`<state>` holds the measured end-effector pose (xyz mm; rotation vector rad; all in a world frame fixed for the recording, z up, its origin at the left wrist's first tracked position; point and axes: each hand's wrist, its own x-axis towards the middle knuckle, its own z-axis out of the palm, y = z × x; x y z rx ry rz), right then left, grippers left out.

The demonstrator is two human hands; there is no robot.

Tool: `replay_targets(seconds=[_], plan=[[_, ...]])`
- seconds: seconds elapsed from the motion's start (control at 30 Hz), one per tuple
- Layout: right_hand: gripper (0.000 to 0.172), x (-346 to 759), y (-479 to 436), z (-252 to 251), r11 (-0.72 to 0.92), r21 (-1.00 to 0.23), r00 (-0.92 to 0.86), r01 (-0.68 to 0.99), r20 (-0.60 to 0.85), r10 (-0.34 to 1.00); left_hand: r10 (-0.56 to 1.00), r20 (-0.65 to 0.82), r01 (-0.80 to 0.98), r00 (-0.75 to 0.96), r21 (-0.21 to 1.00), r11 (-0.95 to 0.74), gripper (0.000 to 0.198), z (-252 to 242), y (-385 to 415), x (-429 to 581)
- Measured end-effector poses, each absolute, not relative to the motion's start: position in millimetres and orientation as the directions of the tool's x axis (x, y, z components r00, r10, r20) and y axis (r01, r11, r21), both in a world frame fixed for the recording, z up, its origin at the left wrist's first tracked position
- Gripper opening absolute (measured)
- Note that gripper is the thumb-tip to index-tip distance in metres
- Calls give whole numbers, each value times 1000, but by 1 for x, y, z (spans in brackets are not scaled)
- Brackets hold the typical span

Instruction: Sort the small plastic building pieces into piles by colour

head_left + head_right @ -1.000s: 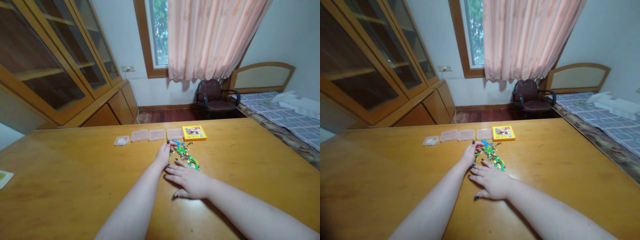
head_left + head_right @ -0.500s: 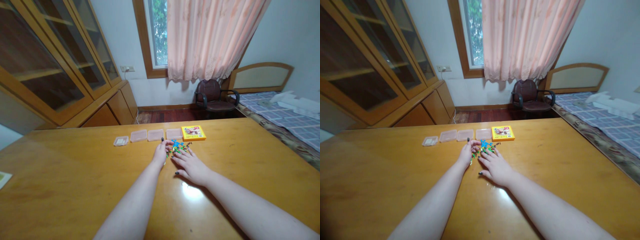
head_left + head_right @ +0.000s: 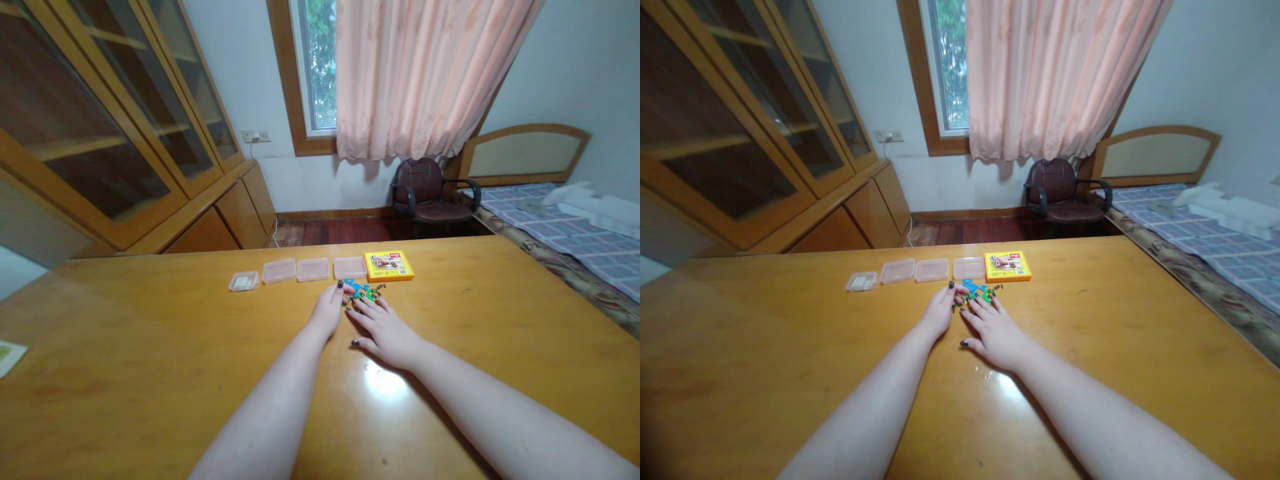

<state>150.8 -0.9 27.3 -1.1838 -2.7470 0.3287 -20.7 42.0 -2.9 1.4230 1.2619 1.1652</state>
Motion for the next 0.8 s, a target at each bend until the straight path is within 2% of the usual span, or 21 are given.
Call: replay_targets(seconds=[0.17, 0.27, 0.33, 0.4, 0.47, 0.53, 0.6, 0.8], plan=[[62, 150, 0, 25, 648, -267, -657, 713, 68, 751, 992, 113, 212, 65, 969, -124, 49, -3, 42, -22], [48, 157, 8, 27, 633, -320, -623, 705, 149, 768, 990, 121, 222, 76, 966, -135, 47, -4, 42, -22], [37, 164, 18, 26, 594, -400, -559, 698, 215, 801, 988, 126, 227, 84, 963, -142, 48, -5, 43, -22], [29, 173, 28, 23, 500, -540, -428, 677, 264, 864, 988, 126, 239, 87, 960, -143, 48, -5, 43, -22], [26, 179, 38, 19, 354, -691, -238, 630, 262, 935, 989, 121, 253, 88, 957, -139, 47, -3, 42, -22], [24, 182, 42, 15, 264, -764, -117, 588, 242, 963, 989, 113, 261, 94, 956, -134, 46, -2, 42, -22], [24, 180, 42, 13, 256, -781, -106, 570, 239, 965, 989, 112, 261, 99, 956, -135, 45, -1, 42, -22], [23, 176, 35, 17, 336, -739, -226, 584, 250, 942, 985, 133, 266, 108, 951, -157, 44, -4, 42, -22]])
